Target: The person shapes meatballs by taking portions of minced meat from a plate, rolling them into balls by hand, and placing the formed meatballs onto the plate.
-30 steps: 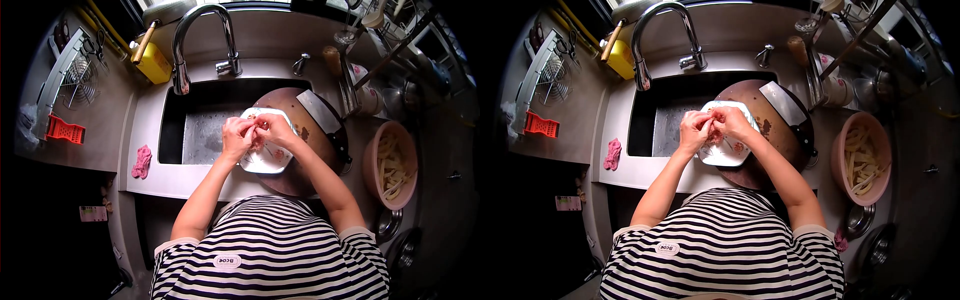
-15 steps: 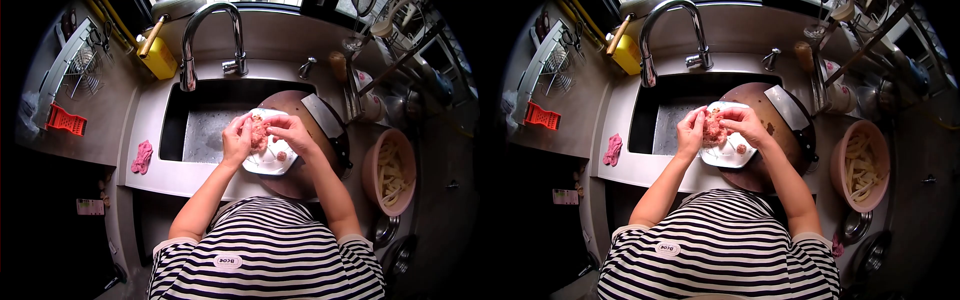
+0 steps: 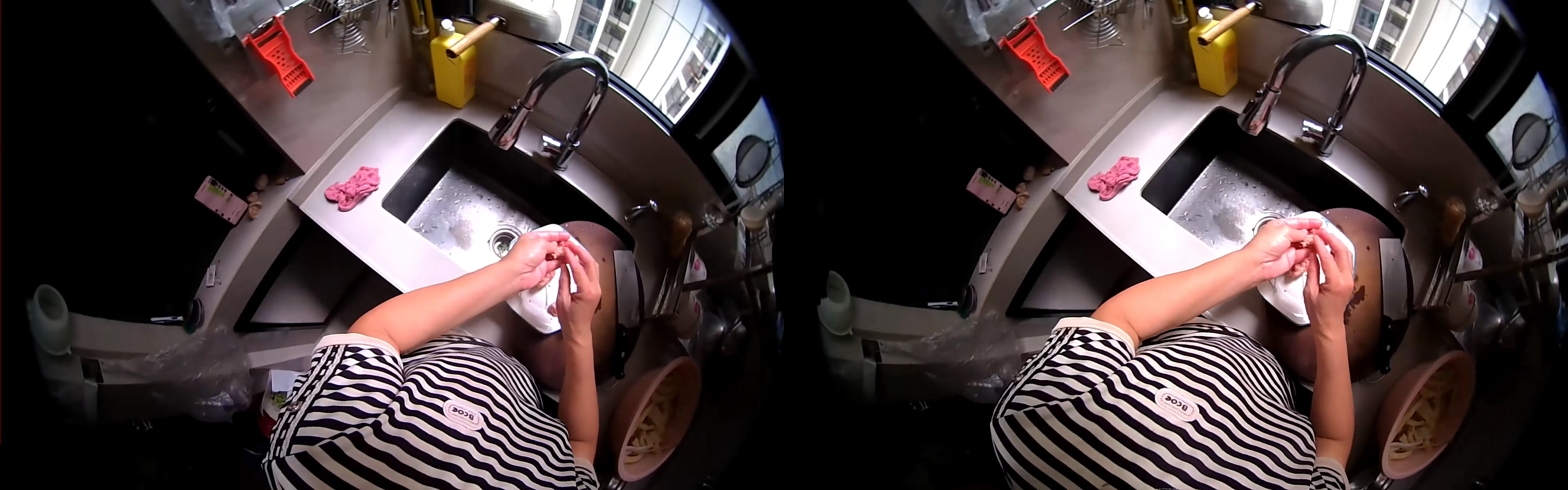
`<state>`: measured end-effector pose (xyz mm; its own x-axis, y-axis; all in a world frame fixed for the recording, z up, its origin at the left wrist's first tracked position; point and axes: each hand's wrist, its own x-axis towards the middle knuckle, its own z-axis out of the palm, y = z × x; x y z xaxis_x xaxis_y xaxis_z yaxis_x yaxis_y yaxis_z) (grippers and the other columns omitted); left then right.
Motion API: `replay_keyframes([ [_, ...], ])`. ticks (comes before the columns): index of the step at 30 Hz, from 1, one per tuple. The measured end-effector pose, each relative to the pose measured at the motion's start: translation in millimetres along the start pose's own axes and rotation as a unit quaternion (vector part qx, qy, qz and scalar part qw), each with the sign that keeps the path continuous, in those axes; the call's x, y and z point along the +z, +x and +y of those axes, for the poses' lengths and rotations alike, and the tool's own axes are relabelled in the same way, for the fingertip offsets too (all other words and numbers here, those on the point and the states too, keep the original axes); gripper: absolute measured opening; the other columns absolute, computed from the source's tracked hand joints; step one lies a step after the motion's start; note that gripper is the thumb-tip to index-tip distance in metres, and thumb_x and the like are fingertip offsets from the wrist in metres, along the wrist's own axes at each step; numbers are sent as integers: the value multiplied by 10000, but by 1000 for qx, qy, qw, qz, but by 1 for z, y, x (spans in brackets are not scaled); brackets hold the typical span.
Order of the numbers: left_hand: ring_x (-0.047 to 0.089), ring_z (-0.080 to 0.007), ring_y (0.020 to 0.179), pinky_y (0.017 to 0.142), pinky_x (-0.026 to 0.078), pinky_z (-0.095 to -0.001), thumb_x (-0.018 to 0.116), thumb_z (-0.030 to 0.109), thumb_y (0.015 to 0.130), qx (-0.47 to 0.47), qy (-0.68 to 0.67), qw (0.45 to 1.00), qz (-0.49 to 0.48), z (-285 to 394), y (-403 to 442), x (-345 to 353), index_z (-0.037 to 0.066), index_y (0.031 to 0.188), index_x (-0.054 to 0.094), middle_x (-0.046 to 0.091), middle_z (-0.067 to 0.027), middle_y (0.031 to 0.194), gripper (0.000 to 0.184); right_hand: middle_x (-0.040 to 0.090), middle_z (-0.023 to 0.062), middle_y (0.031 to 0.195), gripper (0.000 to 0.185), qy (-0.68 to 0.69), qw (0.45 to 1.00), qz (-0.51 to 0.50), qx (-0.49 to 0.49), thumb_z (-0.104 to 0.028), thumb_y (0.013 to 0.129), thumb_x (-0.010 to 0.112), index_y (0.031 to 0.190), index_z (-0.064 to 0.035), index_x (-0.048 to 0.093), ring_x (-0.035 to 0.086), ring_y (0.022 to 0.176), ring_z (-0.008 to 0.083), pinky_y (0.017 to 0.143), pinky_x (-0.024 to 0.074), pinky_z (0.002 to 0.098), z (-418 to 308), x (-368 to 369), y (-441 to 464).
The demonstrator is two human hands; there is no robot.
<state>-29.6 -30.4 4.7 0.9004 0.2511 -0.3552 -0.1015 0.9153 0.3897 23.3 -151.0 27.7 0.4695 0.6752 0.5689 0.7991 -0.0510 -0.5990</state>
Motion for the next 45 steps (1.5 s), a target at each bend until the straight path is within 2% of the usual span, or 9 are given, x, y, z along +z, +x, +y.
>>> replay_keyframes([
  [11, 421, -209, 1200, 1048, 308, -326, 281, 486, 962, 0, -111, 972, -207, -35, 3, 9, 12, 1302, 377, 450, -116, 1295, 591, 459, 167, 1336, 362, 17, 999, -20, 40, -135, 954, 388, 1259, 32, 487, 280, 1332, 350, 1074, 232, 408, 21, 17, -3],
  [14, 401, -212, 1221, 1051, 290, -329, 208, 618, 913, -14, -36, 970, -239, -30, -16, 16, 11, 1349, 332, 405, -113, 1349, 757, 526, 173, 1257, 327, 89, 995, -24, 23, -140, 958, 398, 1191, 38, 542, 407, 1255, 326, 1038, 300, 388, 39, 12, 4],
  [18, 354, -186, 1253, 1040, 258, -335, 164, 731, 842, -99, 58, 965, -237, -24, -31, 12, 16, 1369, 315, 363, -77, 1392, 901, 572, 25, 622, 373, 186, 970, -15, 159, -220, 965, 472, 750, 53, 607, 489, 578, 86, 542, 409, 251, 67, 7, -7],
  [24, 324, -204, 1291, 1071, 218, -354, 232, 765, 806, -121, 14, 966, -229, -30, -28, 3, 12, 1374, 302, 350, -101, 1408, 946, 552, 32, 583, 341, 127, 978, -1, 164, -204, 950, 502, 725, 33, 600, 476, 533, 90, 505, 398, 255, 68, 4, -7],
  [30, 443, -186, 1173, 1012, 329, -314, 217, 759, 814, -31, -20, 951, -308, -25, -16, 9, 7, 1292, 389, 474, -83, 1267, 906, 617, 171, 1060, 297, -4, 1000, 24, -3, -197, 953, 453, 1116, 12, 588, 583, 1002, 322, 864, 448, 362, 15, 13, -4],
  [38, 412, -164, 1186, 997, 286, -303, 276, 716, 844, -117, 106, 964, -212, -28, -36, 20, 67, 1394, 280, 445, -53, 1323, 851, 473, -11, 538, 412, 209, 962, 60, 162, -228, 966, 475, 640, 17, 531, 389, 510, 50, 470, 318, 221, 55, 0, 0],
  [41, 447, -169, 1151, 982, 318, -310, 304, 693, 852, -109, 47, 972, -201, -27, -32, 17, 78, 1366, 321, 465, -75, 1301, 801, 531, 1, 572, 378, 156, 968, 79, 178, -218, 960, 488, 686, 28, 573, 443, 528, 45, 488, 372, 205, 50, 4, -2],
  [42, 459, -171, 1139, 977, 328, -313, 314, 685, 855, -111, 28, 973, -199, -27, -28, 15, 82, 1356, 334, 471, -82, 1293, 785, 645, 105, 779, 348, 157, 971, 47, 176, -258, 960, 475, 858, 33, 637, 604, 711, 148, 646, 480, 258, 46, 5, -5],
  [45, 504, -211, 1108, 999, 365, -358, 299, 597, 910, -68, -85, 971, -211, -29, -14, 5, 14, 1155, 488, 547, -104, 1173, 660, 522, 205, 1214, 461, -17, 998, -52, 17, -351, 959, 399, 1215, 17, 507, 424, 1203, 342, 999, 309, 421, 29, 9, -4],
])
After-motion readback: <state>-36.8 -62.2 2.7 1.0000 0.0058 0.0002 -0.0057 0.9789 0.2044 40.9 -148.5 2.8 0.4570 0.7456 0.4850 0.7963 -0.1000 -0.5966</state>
